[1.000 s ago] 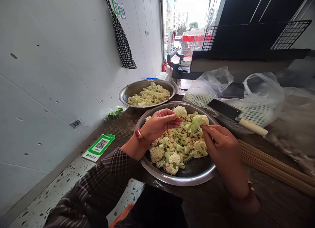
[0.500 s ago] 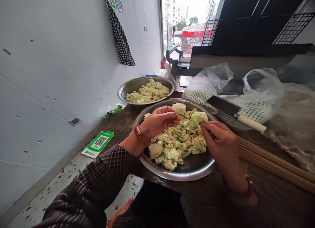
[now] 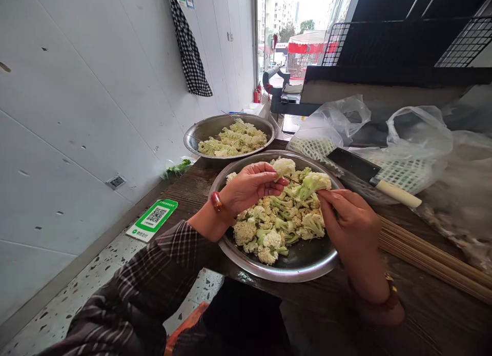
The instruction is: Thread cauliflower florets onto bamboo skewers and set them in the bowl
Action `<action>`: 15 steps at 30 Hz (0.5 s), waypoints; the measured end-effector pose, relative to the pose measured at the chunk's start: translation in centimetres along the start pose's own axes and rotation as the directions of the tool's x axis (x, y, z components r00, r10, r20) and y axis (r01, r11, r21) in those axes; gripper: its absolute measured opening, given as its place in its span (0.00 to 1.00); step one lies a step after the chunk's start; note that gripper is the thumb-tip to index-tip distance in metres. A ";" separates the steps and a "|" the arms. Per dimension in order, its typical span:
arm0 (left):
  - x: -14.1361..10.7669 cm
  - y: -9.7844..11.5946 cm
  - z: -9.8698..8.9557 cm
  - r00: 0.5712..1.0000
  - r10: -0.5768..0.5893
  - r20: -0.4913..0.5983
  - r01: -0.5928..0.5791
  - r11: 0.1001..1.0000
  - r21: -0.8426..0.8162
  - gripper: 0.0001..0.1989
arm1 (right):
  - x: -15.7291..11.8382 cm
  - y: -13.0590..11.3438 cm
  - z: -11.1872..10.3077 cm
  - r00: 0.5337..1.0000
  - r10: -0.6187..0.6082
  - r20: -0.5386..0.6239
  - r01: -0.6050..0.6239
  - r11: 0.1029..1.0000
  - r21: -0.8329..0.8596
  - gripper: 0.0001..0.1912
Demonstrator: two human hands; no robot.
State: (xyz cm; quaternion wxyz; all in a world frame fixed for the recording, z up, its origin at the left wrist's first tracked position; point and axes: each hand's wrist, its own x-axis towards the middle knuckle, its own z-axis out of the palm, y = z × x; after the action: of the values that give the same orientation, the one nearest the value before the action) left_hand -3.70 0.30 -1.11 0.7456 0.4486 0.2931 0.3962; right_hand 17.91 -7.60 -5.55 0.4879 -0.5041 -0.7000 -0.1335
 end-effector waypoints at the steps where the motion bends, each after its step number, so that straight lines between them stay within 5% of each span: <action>1: 0.0 -0.1 0.0 1.000 -0.003 -0.003 0.003 1.000 0.003 0.07 | 0.0 0.0 0.0 1.000 0.000 -0.001 0.000 1.000 0.014 0.08; 15: 0.1 -0.5 0.3 1.000 0.001 -0.017 -0.001 1.000 0.020 0.08 | 0.0 -0.4 -0.3 0.995 -0.099 0.028 0.102 0.986 -0.131 0.08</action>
State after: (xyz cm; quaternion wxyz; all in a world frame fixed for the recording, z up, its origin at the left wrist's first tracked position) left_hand -3.32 0.11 -1.42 0.7385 0.4528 0.3029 0.3974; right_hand 17.76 -7.96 -5.31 0.4384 -0.5007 -0.7195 -0.1986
